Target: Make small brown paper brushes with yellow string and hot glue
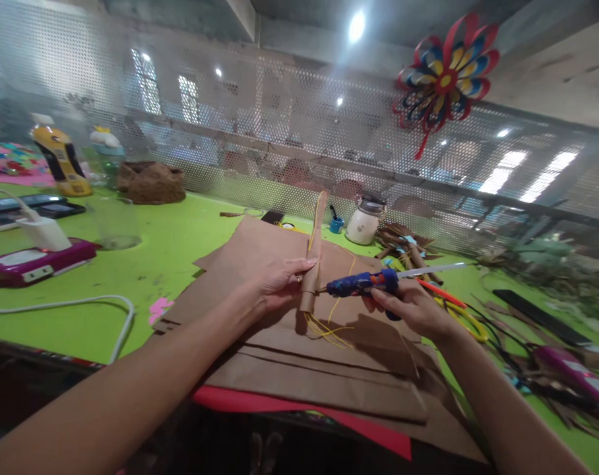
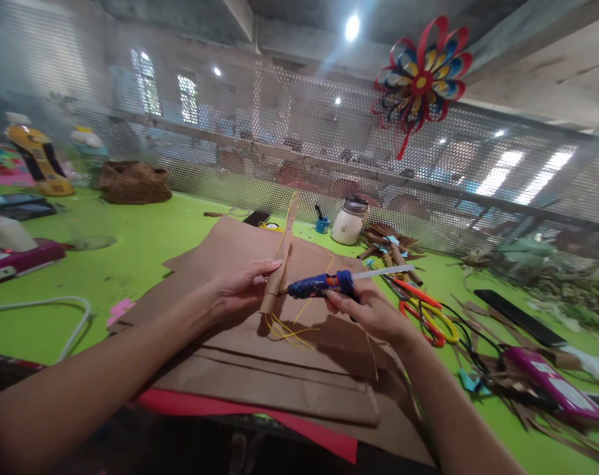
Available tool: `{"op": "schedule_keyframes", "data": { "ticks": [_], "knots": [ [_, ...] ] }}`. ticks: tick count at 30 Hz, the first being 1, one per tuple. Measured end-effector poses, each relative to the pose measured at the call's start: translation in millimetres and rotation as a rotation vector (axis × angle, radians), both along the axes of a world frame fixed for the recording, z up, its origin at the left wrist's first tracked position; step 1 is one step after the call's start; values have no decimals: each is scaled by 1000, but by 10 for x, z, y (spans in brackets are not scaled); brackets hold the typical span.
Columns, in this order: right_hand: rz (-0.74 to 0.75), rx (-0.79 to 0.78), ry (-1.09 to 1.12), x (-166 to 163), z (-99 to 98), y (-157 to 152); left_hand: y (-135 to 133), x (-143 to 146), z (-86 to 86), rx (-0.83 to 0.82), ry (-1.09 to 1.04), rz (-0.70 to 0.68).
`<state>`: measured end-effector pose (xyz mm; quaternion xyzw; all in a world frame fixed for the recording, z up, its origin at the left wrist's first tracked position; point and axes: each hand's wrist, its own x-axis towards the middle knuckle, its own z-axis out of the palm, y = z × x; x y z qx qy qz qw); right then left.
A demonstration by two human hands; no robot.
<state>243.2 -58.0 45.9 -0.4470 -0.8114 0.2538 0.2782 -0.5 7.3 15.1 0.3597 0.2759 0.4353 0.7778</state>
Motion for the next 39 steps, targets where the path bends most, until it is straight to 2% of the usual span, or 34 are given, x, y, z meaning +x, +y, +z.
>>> {"op": "schedule_keyframes", "data": {
  "ticks": [6,12,23,28,39],
  "knots": [
    [-59,107,102,-32,-6,38,-22,-4,-6,-13,67,-40],
    [-34,148,18,-25,-5,32,0,-10,-23,-9,99,-45],
    [17,125,-47,21,18,4,3,-1,4,5,139,-6],
    [-11,179,-25,-13,48,3,13,3,-10,-4,143,-6],
    [-19,162,-28,13,34,-28,-31,8,64,-28,96,-15]
  ]
}}
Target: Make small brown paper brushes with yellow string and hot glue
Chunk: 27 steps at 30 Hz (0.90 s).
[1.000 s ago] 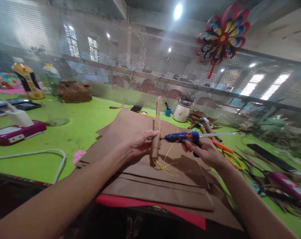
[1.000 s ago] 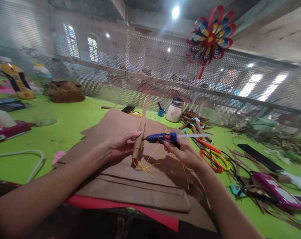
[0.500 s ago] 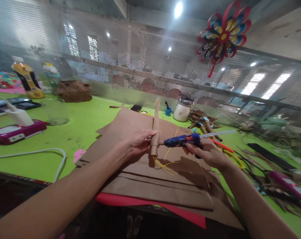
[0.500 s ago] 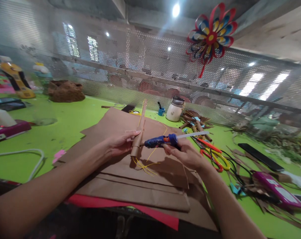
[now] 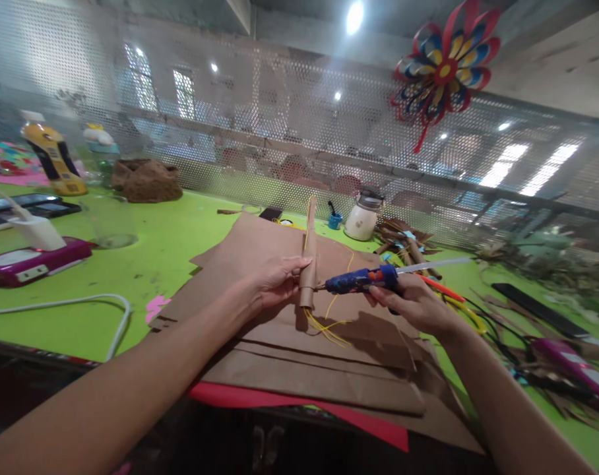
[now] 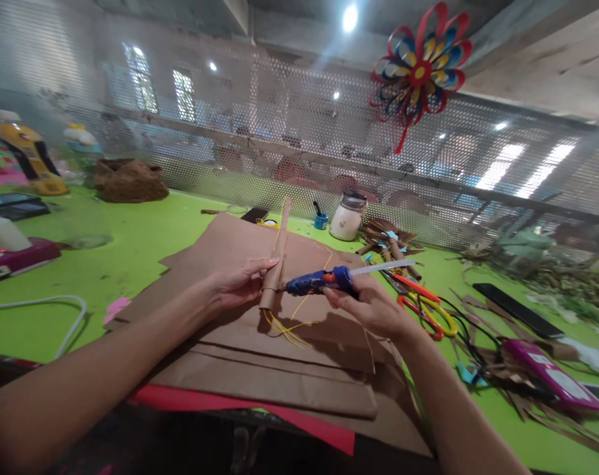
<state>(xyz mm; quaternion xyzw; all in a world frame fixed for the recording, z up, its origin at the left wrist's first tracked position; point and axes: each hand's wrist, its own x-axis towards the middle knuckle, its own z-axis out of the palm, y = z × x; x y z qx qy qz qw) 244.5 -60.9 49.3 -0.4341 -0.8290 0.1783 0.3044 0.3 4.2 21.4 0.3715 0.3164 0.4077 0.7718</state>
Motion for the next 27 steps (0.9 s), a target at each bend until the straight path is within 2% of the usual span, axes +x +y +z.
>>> {"op": "schedule_keyframes", "data": {
  "ticks": [10,23,27],
  "knots": [
    [-41,27,27,-16,8,24,19,-7,-58,-38,0,-10],
    [26,-17,8,40,25,-16,50,-10,-82,-29,15,0],
    [9,15,27,39,27,1,68,-14,-109,-36,40,26]
  ]
}}
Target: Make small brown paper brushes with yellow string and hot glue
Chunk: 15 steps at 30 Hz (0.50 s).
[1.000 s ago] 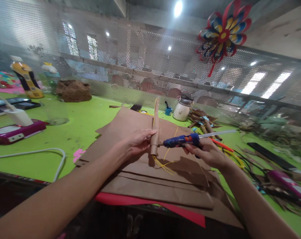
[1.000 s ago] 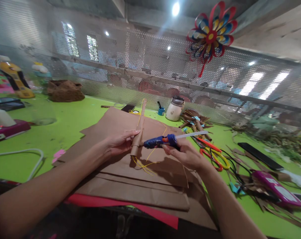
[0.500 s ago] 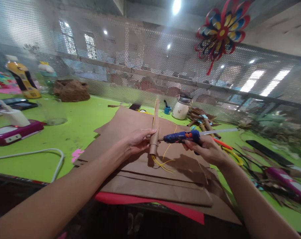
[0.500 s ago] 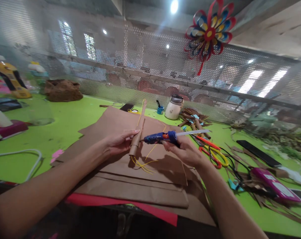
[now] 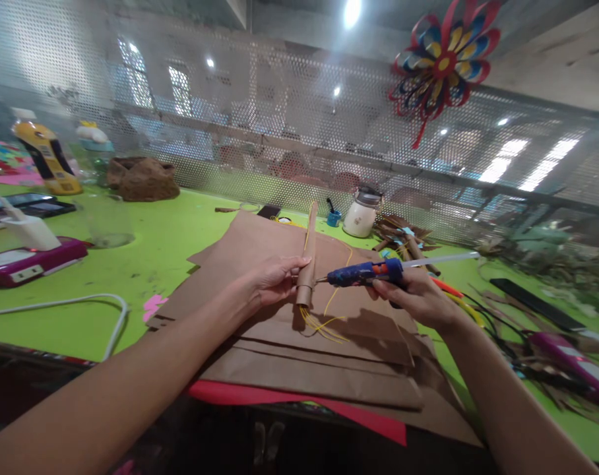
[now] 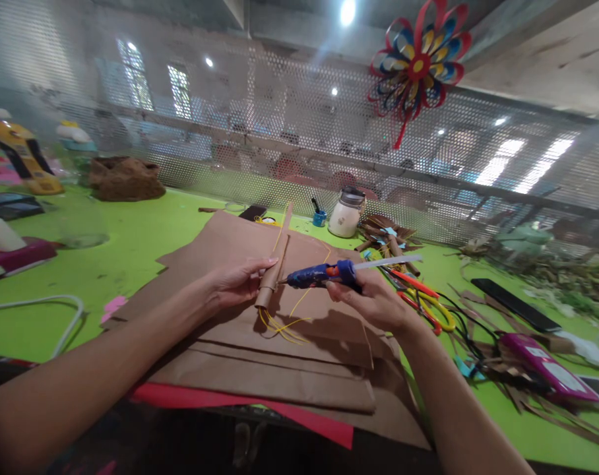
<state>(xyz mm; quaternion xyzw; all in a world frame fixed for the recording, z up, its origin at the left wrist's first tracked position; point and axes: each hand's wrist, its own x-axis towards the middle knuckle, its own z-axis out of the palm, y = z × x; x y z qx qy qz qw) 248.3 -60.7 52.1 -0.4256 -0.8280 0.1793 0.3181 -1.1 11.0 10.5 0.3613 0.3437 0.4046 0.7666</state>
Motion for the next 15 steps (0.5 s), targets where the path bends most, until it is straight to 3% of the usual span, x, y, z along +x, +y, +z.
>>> {"op": "schedule_keyframes", "data": {
  "ticks": [6,15],
  "knots": [
    [-18,15,-17,-56,-32,11,-4,-5,-3,1,-10,-42],
    [23,-87,-26,-4,-30,-9,-30,9,59,-12,39,-11]
  ]
}}
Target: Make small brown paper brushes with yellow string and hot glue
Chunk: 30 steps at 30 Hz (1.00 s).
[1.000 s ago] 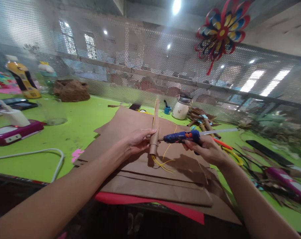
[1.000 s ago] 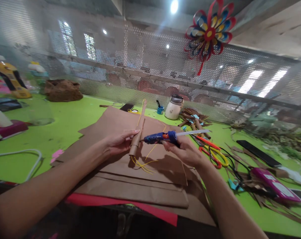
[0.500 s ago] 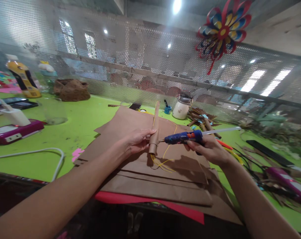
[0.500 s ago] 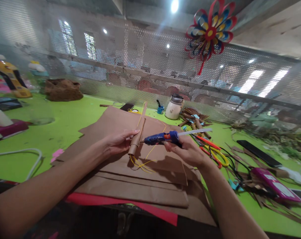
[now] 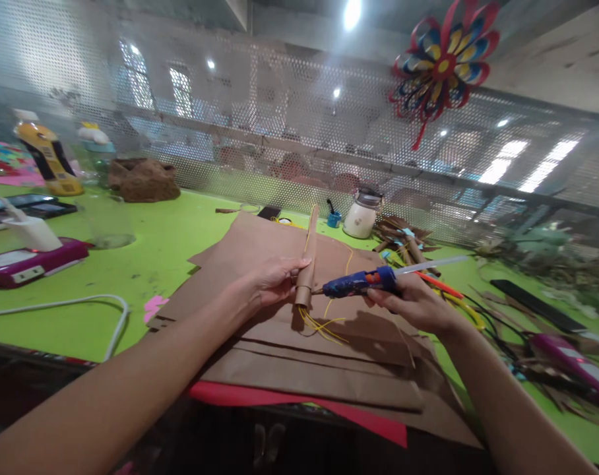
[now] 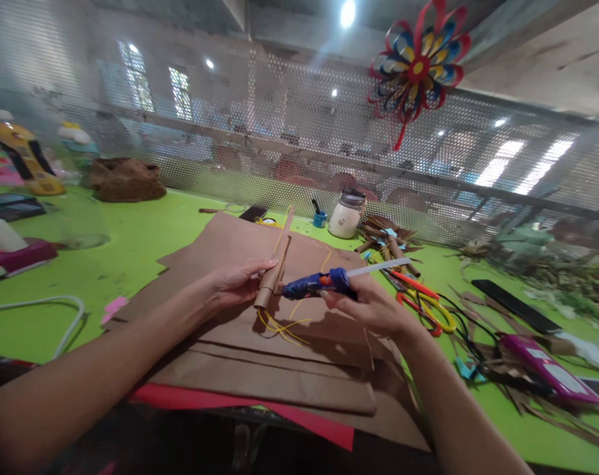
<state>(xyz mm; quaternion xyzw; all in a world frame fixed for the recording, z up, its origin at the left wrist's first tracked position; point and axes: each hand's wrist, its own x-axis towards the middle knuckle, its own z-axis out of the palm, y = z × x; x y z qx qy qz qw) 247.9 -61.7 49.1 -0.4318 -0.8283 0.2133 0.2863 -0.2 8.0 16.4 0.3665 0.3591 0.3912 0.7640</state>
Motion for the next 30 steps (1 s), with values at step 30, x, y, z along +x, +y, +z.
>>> {"op": "schedule_keyframes", "data": {
  "ticks": [30],
  "knots": [
    [-148,113,352,-80,-62,91,-23,-67,-15,238,-230,-179]
  ]
}}
